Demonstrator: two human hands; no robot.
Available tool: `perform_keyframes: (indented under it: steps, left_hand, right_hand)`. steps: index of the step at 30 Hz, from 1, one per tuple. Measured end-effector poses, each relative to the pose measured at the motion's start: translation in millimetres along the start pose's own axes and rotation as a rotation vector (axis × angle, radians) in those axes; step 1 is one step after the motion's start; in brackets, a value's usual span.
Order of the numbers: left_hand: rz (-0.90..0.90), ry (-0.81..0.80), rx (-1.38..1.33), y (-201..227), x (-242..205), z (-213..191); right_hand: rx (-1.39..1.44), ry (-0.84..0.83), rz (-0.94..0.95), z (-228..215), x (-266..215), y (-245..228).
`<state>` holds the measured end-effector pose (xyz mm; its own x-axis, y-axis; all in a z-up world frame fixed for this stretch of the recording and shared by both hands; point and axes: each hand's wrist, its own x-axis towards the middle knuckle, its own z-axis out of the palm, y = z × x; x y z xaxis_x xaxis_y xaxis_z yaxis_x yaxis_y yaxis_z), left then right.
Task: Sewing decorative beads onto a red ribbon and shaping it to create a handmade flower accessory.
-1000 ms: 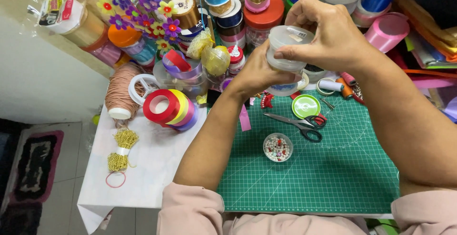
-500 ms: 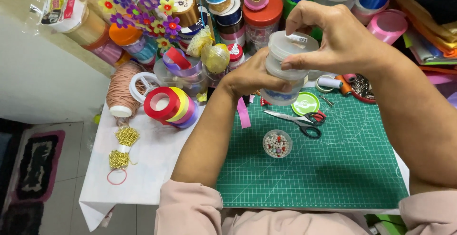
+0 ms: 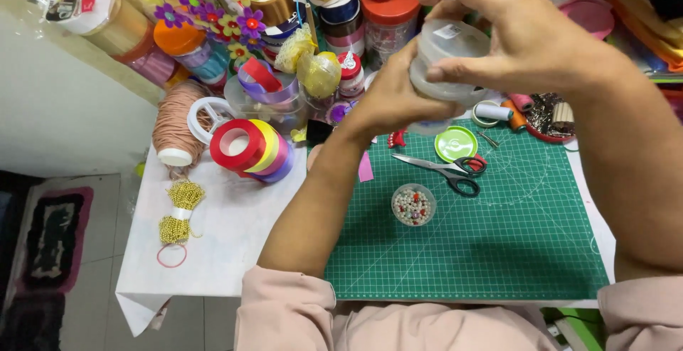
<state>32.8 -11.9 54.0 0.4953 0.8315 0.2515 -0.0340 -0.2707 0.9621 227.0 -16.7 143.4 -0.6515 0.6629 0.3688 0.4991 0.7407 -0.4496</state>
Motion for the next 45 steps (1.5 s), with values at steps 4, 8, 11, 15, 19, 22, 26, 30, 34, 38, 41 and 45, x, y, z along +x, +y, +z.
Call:
perform_keyframes:
  steps: [4,8,11,15,19,22,26,30,34,38,41,45]
  left_hand:
    - [-0.164,0.259,0.505,16,1,31]
    - [-0.063,0.354,0.479,4,1,33]
    - [-0.089,0.274,0.447,11,-3,25]
    - [0.117,-0.194,-0.099,-1,-16,3]
    - [0.161,-0.376,-0.175,-6,-30,4]
    - [0.195,-0.285,-0.155,-4,-39,5]
    - [0.149,-0.132,-0.054,-13,-56,4]
    - [0.263,-0.091,0.174,-26,-64,1]
    - [0.268,-0.070,0.247,-35,-64,6]
    - [0.293,-0.034,0.264,-42,-57,13]
    - [0.305,-0.016,0.293,-48,-55,18]
    - [0.302,-0.025,0.348,-57,-54,23]
  right_hand:
    - [-0.478,0.175,0.099,30,-5,9]
    - [-0.608,0.218,0.198,38,-9,20]
    - [-0.533,0.255,0.087,41,-12,26]
    - [-0.049,0.145,-0.139,21,-13,-11]
    - [0.151,0.083,-0.238,13,-31,-22]
    - [0.610,0.157,0.044,15,-64,-18]
    - [0.230,0.078,0.485,37,-125,16]
    - [-0.198,-0.240,0.726,94,-202,85]
    - [-0.277,-0.317,0.774,123,-236,105]
    - [-0.281,-0.030,0.474,102,-209,69]
    - [-0.221,0.277,0.266,72,-167,21]
    - [-0.221,0.343,0.082,57,-121,-8]
